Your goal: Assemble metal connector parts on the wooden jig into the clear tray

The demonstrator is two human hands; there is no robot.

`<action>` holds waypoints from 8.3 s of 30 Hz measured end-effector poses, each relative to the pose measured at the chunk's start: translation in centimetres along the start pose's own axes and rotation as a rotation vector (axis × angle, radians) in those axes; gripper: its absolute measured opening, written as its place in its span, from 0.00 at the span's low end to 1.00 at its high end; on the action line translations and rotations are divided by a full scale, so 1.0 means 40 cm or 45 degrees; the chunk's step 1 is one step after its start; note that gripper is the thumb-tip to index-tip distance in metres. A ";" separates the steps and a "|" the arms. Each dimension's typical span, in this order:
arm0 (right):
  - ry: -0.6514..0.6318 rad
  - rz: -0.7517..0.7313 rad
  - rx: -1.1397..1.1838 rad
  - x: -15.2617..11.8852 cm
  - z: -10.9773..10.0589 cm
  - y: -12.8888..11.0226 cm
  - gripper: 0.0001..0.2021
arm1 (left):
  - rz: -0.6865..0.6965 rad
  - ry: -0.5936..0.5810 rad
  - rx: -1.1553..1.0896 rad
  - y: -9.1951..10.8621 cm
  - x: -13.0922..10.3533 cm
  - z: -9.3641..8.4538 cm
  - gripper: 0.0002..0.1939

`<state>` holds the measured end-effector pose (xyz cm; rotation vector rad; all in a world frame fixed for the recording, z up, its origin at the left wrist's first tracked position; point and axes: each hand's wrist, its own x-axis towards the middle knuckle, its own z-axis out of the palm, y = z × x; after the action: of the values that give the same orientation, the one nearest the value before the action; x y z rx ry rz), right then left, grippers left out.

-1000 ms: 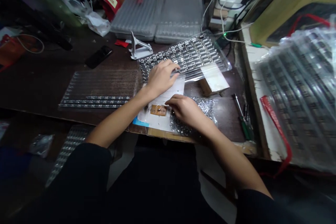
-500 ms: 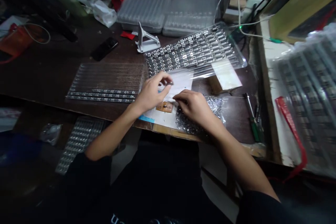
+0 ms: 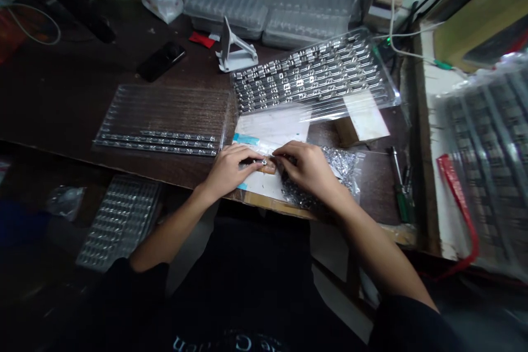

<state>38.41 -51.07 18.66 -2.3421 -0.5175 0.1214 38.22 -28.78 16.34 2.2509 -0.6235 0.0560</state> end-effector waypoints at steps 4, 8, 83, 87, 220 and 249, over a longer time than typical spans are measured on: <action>-0.044 -0.021 -0.021 0.000 0.008 -0.004 0.11 | 0.064 -0.001 0.028 -0.001 -0.003 0.003 0.05; -0.066 -0.009 -0.108 -0.001 0.016 -0.011 0.12 | 0.111 0.003 0.073 -0.002 -0.009 0.006 0.05; 0.259 -0.043 -0.072 -0.030 -0.067 0.011 0.15 | -0.085 0.171 0.019 0.059 0.012 0.073 0.02; 0.254 -0.017 -0.050 -0.023 -0.043 0.011 0.15 | -0.065 0.177 -0.022 0.057 0.007 0.081 0.02; -0.072 0.036 -0.673 -0.018 -0.017 -0.021 0.13 | 0.031 0.308 0.064 0.052 -0.022 0.010 0.02; -0.031 0.128 -0.328 -0.007 -0.004 -0.004 0.13 | -0.009 0.317 -0.146 0.058 -0.001 0.063 0.01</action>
<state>38.13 -51.21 18.87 -2.6219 -0.4495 0.1369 36.73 -31.88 16.17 2.0931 -0.4724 0.2855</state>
